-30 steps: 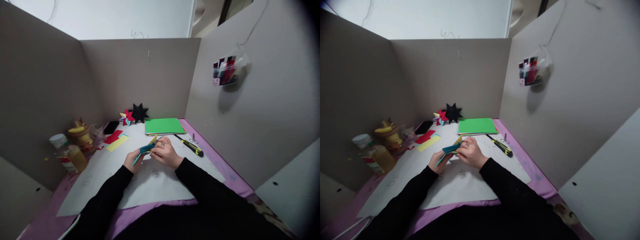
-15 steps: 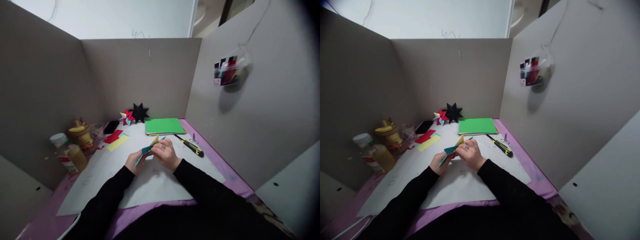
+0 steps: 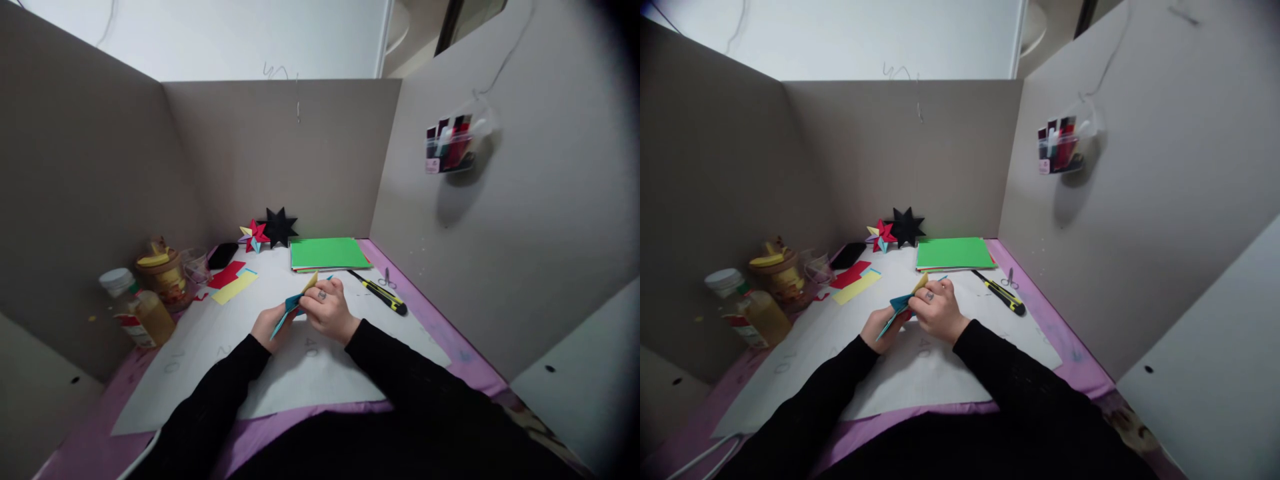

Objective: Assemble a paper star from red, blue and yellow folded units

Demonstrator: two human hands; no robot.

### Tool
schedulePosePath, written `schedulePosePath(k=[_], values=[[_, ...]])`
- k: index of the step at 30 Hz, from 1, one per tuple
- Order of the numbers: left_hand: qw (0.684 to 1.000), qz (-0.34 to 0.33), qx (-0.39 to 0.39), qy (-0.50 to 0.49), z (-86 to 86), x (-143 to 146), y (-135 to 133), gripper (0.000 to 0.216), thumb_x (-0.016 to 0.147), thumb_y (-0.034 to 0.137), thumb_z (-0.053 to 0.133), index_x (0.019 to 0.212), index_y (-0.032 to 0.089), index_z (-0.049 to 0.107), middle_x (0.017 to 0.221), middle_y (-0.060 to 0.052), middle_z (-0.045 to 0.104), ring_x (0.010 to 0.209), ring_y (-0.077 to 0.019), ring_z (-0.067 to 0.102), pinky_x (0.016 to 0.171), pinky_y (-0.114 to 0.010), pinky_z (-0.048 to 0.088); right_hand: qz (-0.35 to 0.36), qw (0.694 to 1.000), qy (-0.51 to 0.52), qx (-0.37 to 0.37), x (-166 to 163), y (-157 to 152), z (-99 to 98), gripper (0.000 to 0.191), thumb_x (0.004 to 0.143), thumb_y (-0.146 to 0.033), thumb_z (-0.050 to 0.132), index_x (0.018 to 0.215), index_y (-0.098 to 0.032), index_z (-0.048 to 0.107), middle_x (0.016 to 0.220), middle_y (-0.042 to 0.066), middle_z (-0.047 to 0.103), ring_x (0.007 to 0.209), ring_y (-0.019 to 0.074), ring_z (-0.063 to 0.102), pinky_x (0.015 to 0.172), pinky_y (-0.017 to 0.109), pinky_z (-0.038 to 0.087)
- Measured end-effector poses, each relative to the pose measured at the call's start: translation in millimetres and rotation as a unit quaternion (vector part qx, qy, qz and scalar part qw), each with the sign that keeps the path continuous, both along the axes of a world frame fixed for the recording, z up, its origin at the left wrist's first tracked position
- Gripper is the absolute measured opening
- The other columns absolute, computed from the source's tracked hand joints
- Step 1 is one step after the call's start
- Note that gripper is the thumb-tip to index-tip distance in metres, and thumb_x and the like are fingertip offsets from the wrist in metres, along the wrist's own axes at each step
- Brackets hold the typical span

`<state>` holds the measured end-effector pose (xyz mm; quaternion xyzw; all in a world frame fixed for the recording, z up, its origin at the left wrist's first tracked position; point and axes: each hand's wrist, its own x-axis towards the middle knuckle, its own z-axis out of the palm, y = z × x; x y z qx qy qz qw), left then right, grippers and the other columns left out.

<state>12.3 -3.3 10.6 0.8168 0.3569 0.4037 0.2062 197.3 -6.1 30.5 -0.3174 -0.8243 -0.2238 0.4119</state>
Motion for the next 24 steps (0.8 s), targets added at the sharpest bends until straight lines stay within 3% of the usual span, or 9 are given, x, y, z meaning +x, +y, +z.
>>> schedulePosePath(k=[6,12,18,24], values=[[1.000,0.004,-0.010,-0.007,-4.4,-1,1,0.022,0.085,0.034,0.050,0.093,0.022,0.067,0.075,-0.002,0.069,0.072,-0.0189,0.066,0.070,-0.025,0.050,-0.005,1.000,-0.002,-0.024,-7,-2,-3.7,0.010,0.077,-0.020,0.052,0.083,-0.020,0.060,0.079,0.002,0.065,0.086,0.0199,0.047,0.084,0.040,0.022],[1.000,0.005,-0.015,-0.002,1.7,-1,0,0.028,0.089,0.033,0.044,0.090,0.017,0.067,0.073,-0.003,0.066,0.067,-0.0155,0.062,0.069,-0.024,0.049,-0.033,0.999,0.034,-0.027,-2,1,0.5,0.011,0.085,-0.027,0.052,0.084,-0.020,0.061,0.086,0.003,0.064,0.091,0.0207,0.046,0.086,0.040,0.022],[1.000,0.007,-0.026,-0.001,-0.8,-3,2,0.031,0.088,0.031,0.045,0.110,0.017,0.062,0.081,-0.002,0.068,0.068,-0.0147,0.061,0.068,-0.024,0.048,-0.057,0.996,0.063,-0.038,2,10,-3.4,0.019,0.087,-0.031,0.051,0.075,-0.019,0.058,0.080,0.005,0.059,0.088,0.0212,0.045,0.082,0.037,0.027],[0.998,0.004,-0.058,-0.037,3.7,-6,1,0.027,0.086,0.034,0.049,0.099,0.016,0.066,0.075,-0.001,0.068,0.067,-0.0154,0.060,0.069,-0.026,0.049,-0.026,0.986,0.156,-0.056,4,18,-7.5,0.025,0.083,-0.044,0.057,0.076,-0.020,0.052,0.086,0.006,0.057,0.090,0.0224,0.048,0.084,0.039,0.032]])
